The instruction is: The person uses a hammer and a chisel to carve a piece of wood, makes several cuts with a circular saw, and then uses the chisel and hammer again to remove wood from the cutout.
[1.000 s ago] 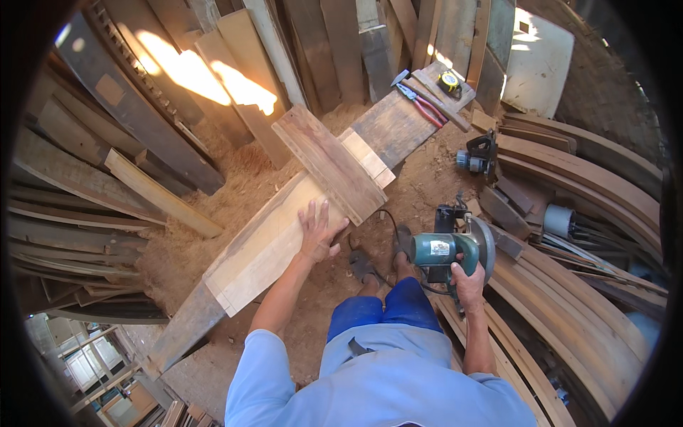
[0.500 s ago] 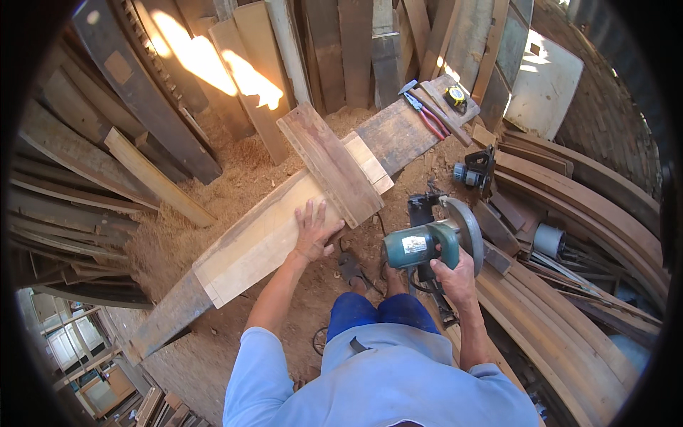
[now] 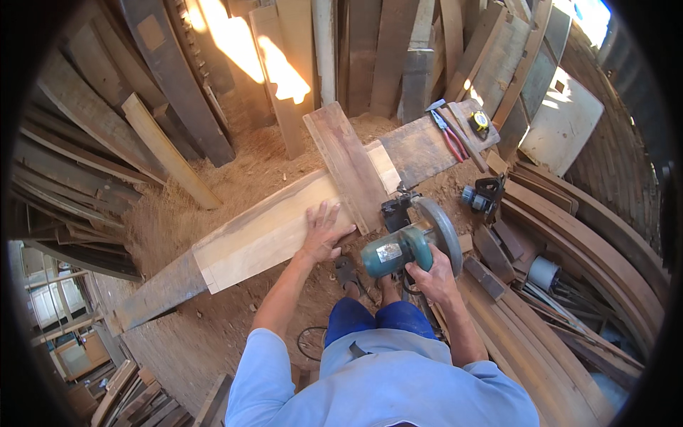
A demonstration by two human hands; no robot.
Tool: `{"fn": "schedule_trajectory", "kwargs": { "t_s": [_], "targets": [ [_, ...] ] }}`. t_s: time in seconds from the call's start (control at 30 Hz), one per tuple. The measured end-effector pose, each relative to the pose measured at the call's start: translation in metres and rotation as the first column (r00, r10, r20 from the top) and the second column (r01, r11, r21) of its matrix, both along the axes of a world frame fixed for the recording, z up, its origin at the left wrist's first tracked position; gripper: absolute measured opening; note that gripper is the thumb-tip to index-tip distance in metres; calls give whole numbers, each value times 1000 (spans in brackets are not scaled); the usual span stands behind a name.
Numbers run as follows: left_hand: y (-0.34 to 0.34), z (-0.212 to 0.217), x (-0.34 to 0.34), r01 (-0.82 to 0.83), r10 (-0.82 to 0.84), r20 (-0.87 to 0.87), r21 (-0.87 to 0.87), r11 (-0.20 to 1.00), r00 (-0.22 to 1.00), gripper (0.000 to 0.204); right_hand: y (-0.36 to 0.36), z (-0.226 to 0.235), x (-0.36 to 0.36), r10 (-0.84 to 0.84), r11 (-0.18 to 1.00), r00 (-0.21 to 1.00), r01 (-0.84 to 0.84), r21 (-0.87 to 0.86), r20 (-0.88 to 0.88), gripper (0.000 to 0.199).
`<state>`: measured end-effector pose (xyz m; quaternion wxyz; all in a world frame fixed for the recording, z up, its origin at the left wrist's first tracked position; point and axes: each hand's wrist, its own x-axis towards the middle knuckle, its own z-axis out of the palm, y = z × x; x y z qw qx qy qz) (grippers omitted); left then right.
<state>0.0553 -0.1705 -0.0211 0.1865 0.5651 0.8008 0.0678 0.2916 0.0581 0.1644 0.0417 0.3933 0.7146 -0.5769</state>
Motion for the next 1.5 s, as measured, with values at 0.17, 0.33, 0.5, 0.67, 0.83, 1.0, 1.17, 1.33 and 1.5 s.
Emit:
{"fn": "schedule_trajectory", "kwargs": {
  "t_s": [0.17,0.33,0.5,0.67,0.83,1.0,1.17,1.33,1.5],
  "targets": [
    [-7,15,9,-439,438,8,9,899,899,104,7,1,-1,50,998,995,-52,-27,-85,34],
    [-10,16,6,-411,411,-3,2,911,911,110,8,8,-8,67,996,997,-65,56,-36,28],
    [-9,17,7,-425,426,-22,14,905,905,107,1,9,-16,66,994,994,-58,97,-91,27],
    [-10,16,6,-425,427,17,133,895,904,105,-2,5,-28,134,987,988,-126,97,-78,27],
    [-9,16,6,-425,427,18,154,892,904,103,-7,-4,-30,184,979,982,-179,98,-45,29],
    [-10,15,6,-424,427,19,168,890,904,101,-16,-2,-45,150,987,984,-144,66,-95,31],
    [-10,14,7,-430,434,19,184,884,901,100,-21,-6,-52,144,990,986,-144,14,-80,29],
    [-9,12,7,-423,429,20,209,882,903,98,-24,-9,-54,126,992,987,-128,-12,-103,27],
    [-8,14,7,-424,430,12,191,885,903,96,-22,-9,-62,145,989,981,-146,0,-128,27]
  ]
}}
